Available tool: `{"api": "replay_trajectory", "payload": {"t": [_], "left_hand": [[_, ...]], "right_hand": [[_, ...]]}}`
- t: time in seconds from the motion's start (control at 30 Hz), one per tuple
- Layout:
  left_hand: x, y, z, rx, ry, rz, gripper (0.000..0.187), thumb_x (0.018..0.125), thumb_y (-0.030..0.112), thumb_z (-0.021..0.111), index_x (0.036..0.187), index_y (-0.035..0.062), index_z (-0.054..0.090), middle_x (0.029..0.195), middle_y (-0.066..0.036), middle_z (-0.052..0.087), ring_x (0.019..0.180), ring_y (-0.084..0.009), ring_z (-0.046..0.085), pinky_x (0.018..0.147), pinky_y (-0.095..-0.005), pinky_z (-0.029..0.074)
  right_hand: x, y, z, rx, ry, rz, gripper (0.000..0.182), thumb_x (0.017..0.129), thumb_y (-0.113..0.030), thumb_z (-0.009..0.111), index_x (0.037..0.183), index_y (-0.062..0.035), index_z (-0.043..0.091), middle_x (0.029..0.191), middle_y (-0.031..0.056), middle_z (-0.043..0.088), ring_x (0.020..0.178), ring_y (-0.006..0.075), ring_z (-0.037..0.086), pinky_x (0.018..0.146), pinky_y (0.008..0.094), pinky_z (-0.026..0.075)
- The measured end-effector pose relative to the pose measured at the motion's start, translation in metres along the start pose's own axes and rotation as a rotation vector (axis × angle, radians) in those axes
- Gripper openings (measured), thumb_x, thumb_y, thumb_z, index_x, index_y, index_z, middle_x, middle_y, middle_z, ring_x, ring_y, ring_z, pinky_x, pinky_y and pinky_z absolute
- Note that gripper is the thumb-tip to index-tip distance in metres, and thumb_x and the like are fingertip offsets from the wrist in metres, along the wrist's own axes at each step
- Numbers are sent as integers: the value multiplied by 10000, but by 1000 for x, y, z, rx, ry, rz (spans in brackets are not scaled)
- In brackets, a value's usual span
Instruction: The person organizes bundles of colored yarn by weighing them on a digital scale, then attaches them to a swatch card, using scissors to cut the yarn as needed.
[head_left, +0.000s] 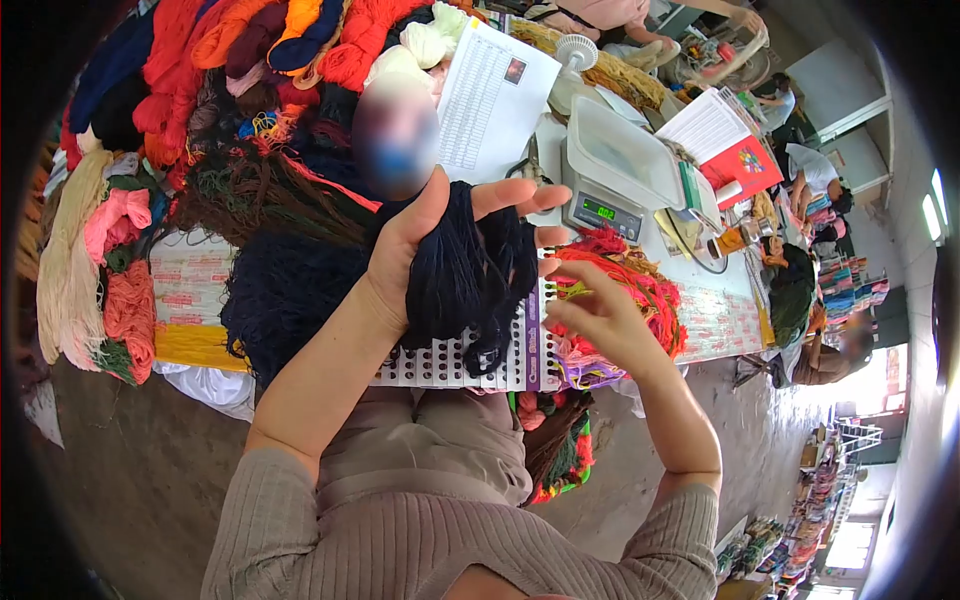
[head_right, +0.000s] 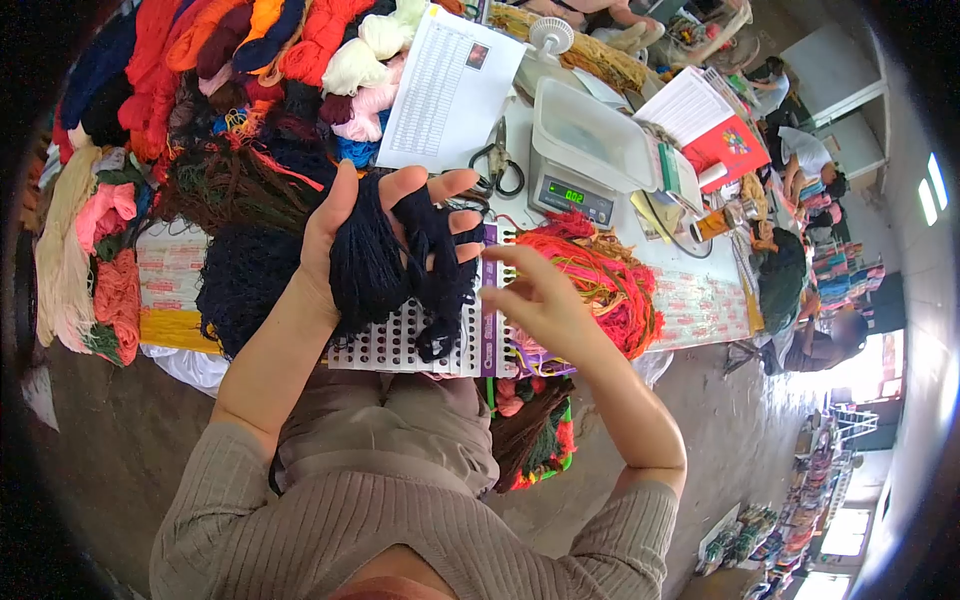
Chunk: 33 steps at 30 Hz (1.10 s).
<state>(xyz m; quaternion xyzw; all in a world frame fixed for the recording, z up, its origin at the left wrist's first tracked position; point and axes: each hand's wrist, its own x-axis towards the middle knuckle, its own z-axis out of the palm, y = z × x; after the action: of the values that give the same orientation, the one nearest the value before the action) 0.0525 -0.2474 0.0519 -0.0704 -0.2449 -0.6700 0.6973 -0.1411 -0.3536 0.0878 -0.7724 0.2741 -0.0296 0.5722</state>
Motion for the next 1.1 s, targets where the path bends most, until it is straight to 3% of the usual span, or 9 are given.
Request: {"api": "replay_trajectory", "payload": {"t": [0.17, 0.47, 0.57, 0.67, 0.83, 0.9, 0.93, 1.07, 1.1], "left_hand": [[1, -4, -1, 78, -39, 56, 599, 906, 514, 354, 1205, 26, 529, 1390, -165, 329, 1231, -316, 394, 1015, -438, 322], [5, -10, -7, 583, -107, 80, 522, 931, 472, 327, 1199, 85, 551, 1441, -136, 191, 1268, -270, 336, 1011, -426, 321], [1, -6, -1, 1221, -28, 150, 518, 937, 436, 360, 1174, 19, 556, 1344, -146, 350, 1082, -228, 484, 890, -342, 413], [-1, -11, 7, 1412, 83, 144, 466, 935, 374, 423, 1157, -13, 555, 1222, -129, 448, 1013, -211, 513, 843, -299, 424], [-2, -16, 6, 1570, 254, 174, 372, 921, 259, 496, 1159, -22, 549, 1013, -88, 556, 949, -161, 532, 846, -281, 421], [-5, -21, -7, 1625, 255, 221, 392, 899, 252, 539, 1195, -5, 524, 949, -74, 581, 928, -157, 545, 852, -274, 427], [-5, -23, -7, 1624, 255, 222, 392, 899, 252, 539, 1195, -5, 524, 949, -74, 581, 928, -157, 545, 852, -274, 427], [-9, -25, 12, 369, 498, -14, 377, 861, 178, 597, 1189, 6, 529, 912, -73, 615, 813, -120, 559, 801, -254, 454], [-10, -25, 3, 317, 447, 0, 417, 876, 196, 582, 1235, 10, 479, 826, -49, 582, 743, -96, 535, 738, -219, 447]], "right_hand": [[-13, -25, -2, 144, 150, -178, 273, 899, -91, 523, 1147, 12, 473, 1028, 87, 583, 763, 131, 612, 694, 255, 491], [8, -40, 27, 351, 58, -200, 221, 904, -97, 491, 1103, -3, 503, 983, 88, 609, 613, 125, 615, 502, 196, 424], [17, -28, 39, 239, 39, -214, 195, 886, -116, 560, 1039, 4, 553, 830, 26, 597, 572, 80, 569, 483, 191, 412], [21, -20, 40, 210, 88, -189, 130, 872, -96, 575, 952, 7, 570, 779, 22, 558, 535, 79, 531, 467, 196, 412], [20, -14, 33, -383, 378, -588, 68, 845, -34, 582, 849, 6, 528, 771, 35, 487, 601, 87, 522, 523, 206, 415], [19, -9, 31, -279, 351, -556, 62, 850, -33, 575, 861, 3, 526, 774, 30, 489, 606, 90, 519, 534, 210, 414], [17, -8, 31, -172, 321, -525, 57, 854, -32, 567, 874, -1, 523, 778, 25, 492, 611, 93, 515, 546, 214, 413], [11, -13, 29, 346, 163, -272, 86, 898, -91, 517, 926, -13, 494, 770, 31, 525, 605, 107, 536, 557, 223, 428], [11, -14, 28, 347, 164, -275, 86, 898, -91, 517, 926, -13, 494, 770, 31, 525, 605, 107, 536, 557, 223, 428]]}}
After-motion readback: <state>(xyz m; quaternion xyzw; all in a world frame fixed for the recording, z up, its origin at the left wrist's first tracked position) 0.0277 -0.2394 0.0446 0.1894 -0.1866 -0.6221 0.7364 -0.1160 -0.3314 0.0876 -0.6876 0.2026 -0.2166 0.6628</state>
